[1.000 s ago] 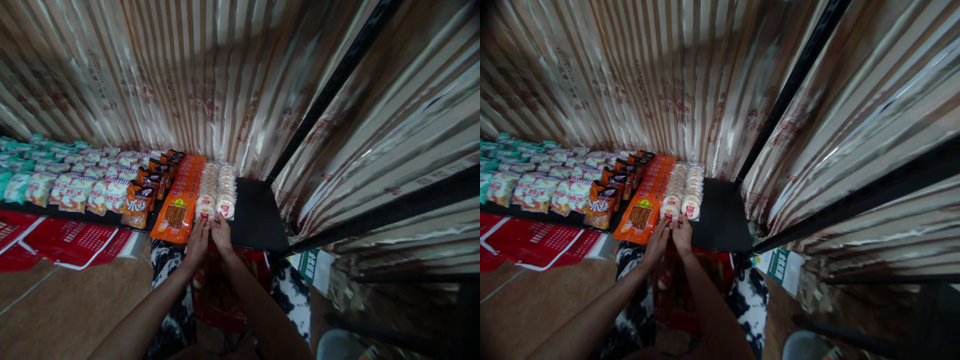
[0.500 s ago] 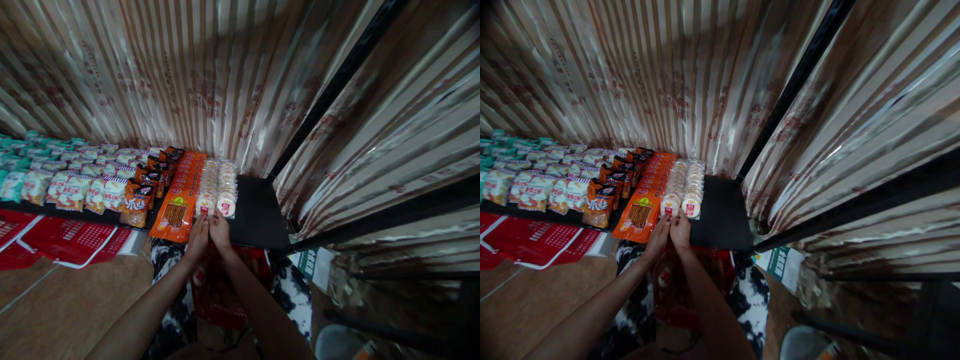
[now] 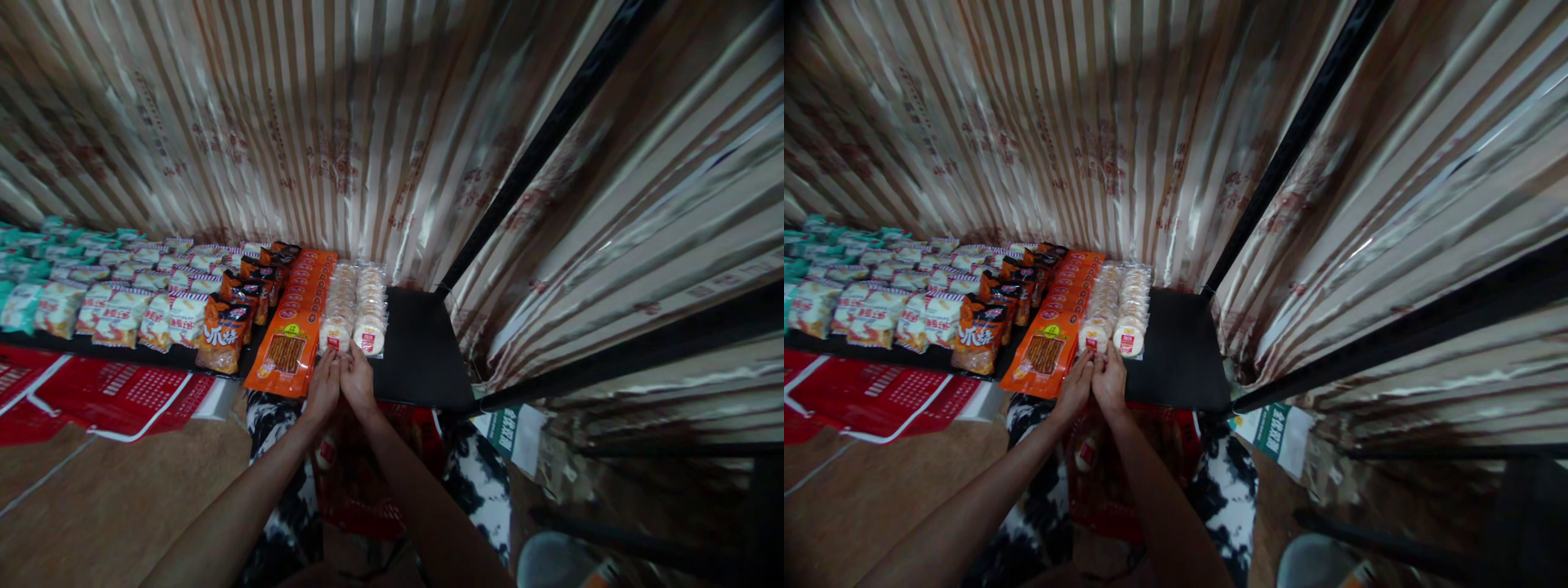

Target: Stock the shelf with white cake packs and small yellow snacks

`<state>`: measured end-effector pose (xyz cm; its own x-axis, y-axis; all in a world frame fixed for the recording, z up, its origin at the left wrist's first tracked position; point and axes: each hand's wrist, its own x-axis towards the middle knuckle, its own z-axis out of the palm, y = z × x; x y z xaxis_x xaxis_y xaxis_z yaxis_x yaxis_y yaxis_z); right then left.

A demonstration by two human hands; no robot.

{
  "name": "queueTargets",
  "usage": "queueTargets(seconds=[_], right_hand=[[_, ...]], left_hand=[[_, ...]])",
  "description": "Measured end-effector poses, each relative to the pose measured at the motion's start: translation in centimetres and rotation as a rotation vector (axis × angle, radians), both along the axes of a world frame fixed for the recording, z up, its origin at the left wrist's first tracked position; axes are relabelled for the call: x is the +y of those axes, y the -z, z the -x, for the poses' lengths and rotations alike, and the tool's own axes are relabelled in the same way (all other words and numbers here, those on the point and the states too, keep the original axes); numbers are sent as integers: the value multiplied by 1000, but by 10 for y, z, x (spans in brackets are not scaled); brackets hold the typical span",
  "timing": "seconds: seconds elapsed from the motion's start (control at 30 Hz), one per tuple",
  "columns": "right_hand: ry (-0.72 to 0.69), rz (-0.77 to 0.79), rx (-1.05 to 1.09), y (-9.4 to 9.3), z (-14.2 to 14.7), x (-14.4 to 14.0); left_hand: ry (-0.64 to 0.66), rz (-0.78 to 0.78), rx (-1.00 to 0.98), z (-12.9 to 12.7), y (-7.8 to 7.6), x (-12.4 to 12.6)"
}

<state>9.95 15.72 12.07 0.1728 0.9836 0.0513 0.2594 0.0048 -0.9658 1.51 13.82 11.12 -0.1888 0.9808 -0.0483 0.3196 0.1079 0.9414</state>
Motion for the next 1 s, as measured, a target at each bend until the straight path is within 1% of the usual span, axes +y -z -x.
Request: queueTargets(seconds=[0.1, 0.2, 0.33, 0.4, 0.57, 0.63, 0.77, 1.0], right_hand=[[-19, -27, -27, 1, 0, -1], [-9, -63, -81, 4, -2, -1], [6, -91, -196, 8, -7, -2], [22, -121, -286, 9, -10, -4], [47, -307, -504, 7, -25, -7], [83, -346, -564, 6, -32, -6], [125, -317, -663, 7, -43, -2], [65, -282, -753, 13, -52, 2]], left_hand=[[-8, -2, -9, -3, -4, 0], [-15, 18, -1, -6, -10, 0], [-15, 12, 22, -6, -16, 0], [-3, 3, 24, -6, -15, 0], [-1, -21, -21, -4, -7, 1], [3, -24, -17, -4, -5, 1], [1, -44, -10, -5, -4, 1], [32, -26, 19, -6, -9, 3]])
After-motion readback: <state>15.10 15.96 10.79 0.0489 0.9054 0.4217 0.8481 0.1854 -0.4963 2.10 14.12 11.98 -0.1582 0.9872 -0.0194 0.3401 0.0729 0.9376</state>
